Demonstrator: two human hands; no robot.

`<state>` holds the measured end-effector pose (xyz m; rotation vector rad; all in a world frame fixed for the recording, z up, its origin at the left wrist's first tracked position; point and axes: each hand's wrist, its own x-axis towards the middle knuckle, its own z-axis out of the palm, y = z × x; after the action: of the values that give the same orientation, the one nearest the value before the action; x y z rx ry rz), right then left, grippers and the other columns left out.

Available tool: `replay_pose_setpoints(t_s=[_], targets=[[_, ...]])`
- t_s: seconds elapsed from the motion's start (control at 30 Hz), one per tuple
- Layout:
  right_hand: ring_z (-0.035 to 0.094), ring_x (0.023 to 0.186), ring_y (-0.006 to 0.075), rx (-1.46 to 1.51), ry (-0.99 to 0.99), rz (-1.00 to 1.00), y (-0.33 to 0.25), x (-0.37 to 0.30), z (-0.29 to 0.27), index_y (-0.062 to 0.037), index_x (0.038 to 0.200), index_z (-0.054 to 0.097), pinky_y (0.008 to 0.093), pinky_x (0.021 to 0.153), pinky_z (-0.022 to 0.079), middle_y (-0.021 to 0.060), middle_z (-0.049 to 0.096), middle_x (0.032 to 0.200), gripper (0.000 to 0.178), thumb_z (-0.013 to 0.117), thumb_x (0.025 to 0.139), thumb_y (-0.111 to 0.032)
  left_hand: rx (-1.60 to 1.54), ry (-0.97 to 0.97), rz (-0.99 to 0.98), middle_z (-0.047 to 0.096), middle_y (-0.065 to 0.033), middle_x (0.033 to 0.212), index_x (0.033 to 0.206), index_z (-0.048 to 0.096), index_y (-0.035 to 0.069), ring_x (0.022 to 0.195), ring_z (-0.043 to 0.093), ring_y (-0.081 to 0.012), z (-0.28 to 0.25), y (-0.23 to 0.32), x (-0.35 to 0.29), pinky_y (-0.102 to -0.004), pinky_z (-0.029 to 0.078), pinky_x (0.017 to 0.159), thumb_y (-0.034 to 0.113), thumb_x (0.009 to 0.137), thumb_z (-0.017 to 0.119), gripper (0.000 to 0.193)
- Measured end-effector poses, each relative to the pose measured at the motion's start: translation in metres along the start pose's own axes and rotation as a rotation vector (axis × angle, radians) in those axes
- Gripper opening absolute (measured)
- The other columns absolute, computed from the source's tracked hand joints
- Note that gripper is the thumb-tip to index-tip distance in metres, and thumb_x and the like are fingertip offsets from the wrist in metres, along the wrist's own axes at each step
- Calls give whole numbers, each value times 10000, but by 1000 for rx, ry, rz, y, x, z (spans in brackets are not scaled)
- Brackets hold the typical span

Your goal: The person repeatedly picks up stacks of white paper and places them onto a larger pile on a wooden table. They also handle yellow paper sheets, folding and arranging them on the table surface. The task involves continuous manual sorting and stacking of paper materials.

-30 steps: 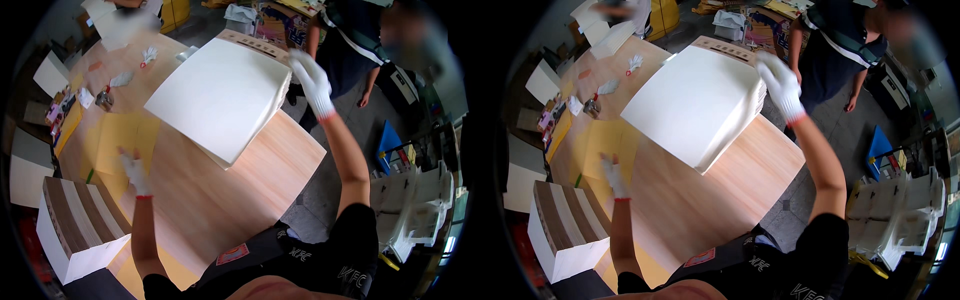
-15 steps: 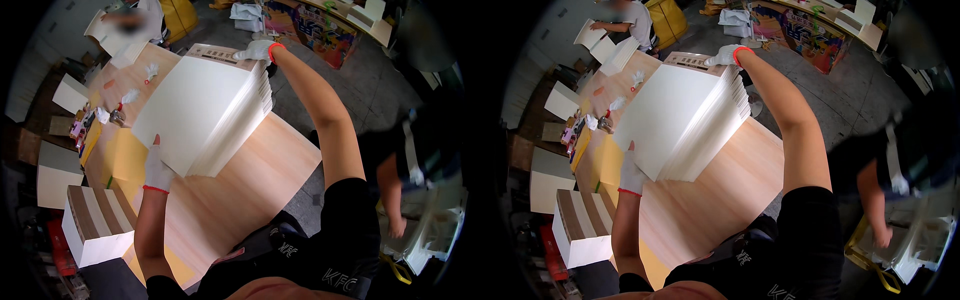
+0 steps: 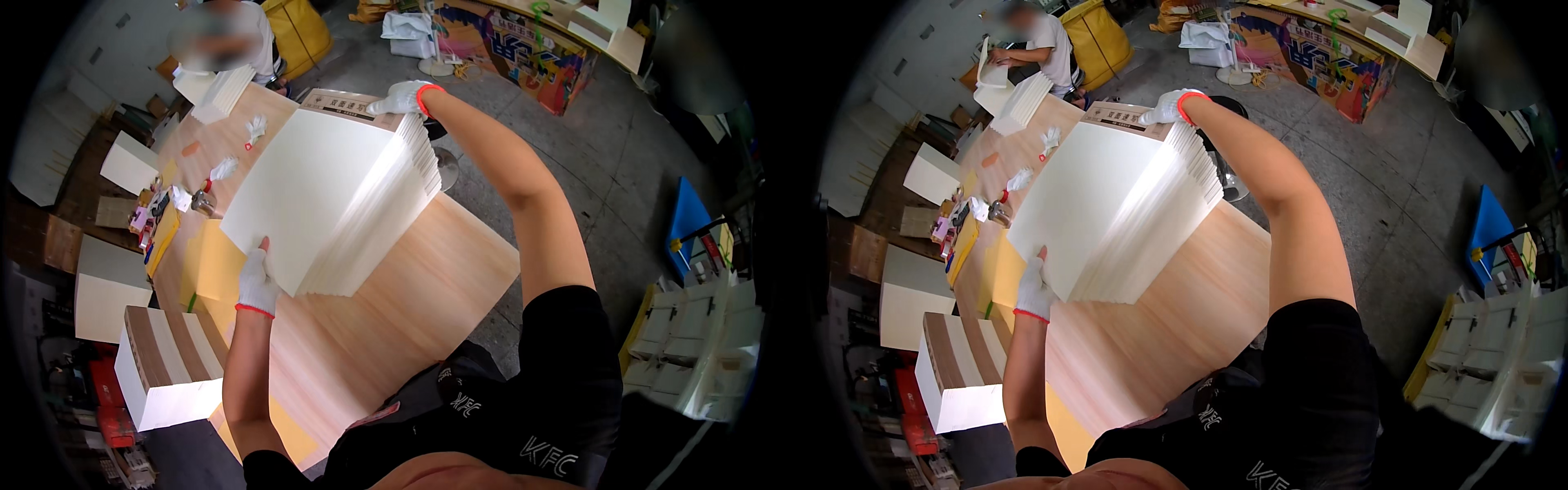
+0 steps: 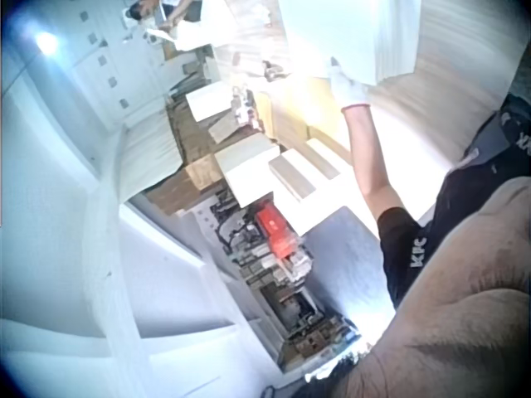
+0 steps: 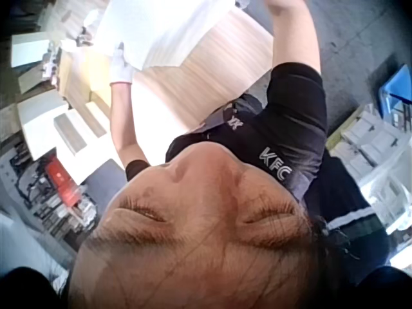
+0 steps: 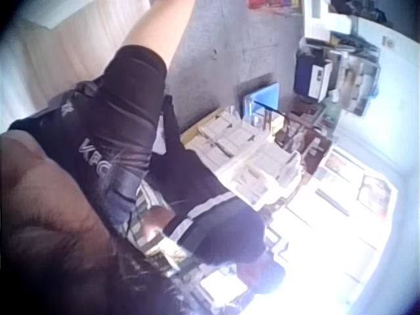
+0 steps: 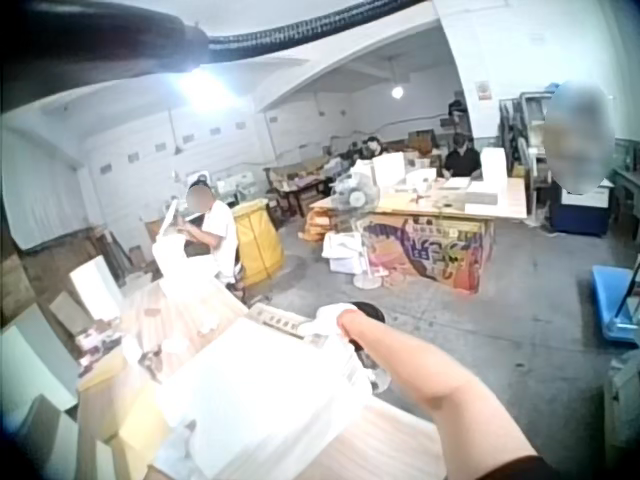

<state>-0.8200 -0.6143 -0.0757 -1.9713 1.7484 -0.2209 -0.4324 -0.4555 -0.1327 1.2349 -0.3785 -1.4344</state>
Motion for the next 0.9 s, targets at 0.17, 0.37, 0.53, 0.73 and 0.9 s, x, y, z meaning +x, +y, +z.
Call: replay_pose_setpoints(t_s=[0.17,0.37,0.53,0.73,0.9], targets=[[613,1027,310,432,-54,56,20,-2,0,13,1232,581,431,858,489,192,622,1166,886,568,754,-733,69,-14,-28,543,-77,1234,1307,468,55,1129,546,-238,10,-2,-2,-433,482,975,75,935,414,376],[446,1278,312,707,-448,-34,5,-80,20,-35,1397,399,425,1011,421,236,455,1370,881,563,808,-669,375,-297,78,600,-49,1164,1277,504,67,1011,598,-173,-55,28,20,-329,514,867,311,990,465,380],[411,1296,279,753,-461,-37,29,-166,79,-77,1465,291,440,1074,339,184,368,1451,916,522,822,-688,546,-259,-157,605,-48,1164,1264,521,70,1009,600,-155,-70,47,2,-307,512,838,382,979,477,425],[449,1267,234,1546,-452,-12,-1,-149,106,2,1427,294,386,1043,396,177,441,1363,890,730,789,-439,513,-202,-110,623,-42,1116,1224,554,41,964,606,-145,-91,27,-37,-298,502,831,357,961,515,413],[464,1241,242,1099,-198,-238,5,-193,137,26,1430,250,341,1053,368,196,457,1342,987,807,694,-321,435,-282,238,579,-86,1201,1290,477,25,1074,566,-196,-171,-37,-98,-339,505,839,274,916,586,462]])
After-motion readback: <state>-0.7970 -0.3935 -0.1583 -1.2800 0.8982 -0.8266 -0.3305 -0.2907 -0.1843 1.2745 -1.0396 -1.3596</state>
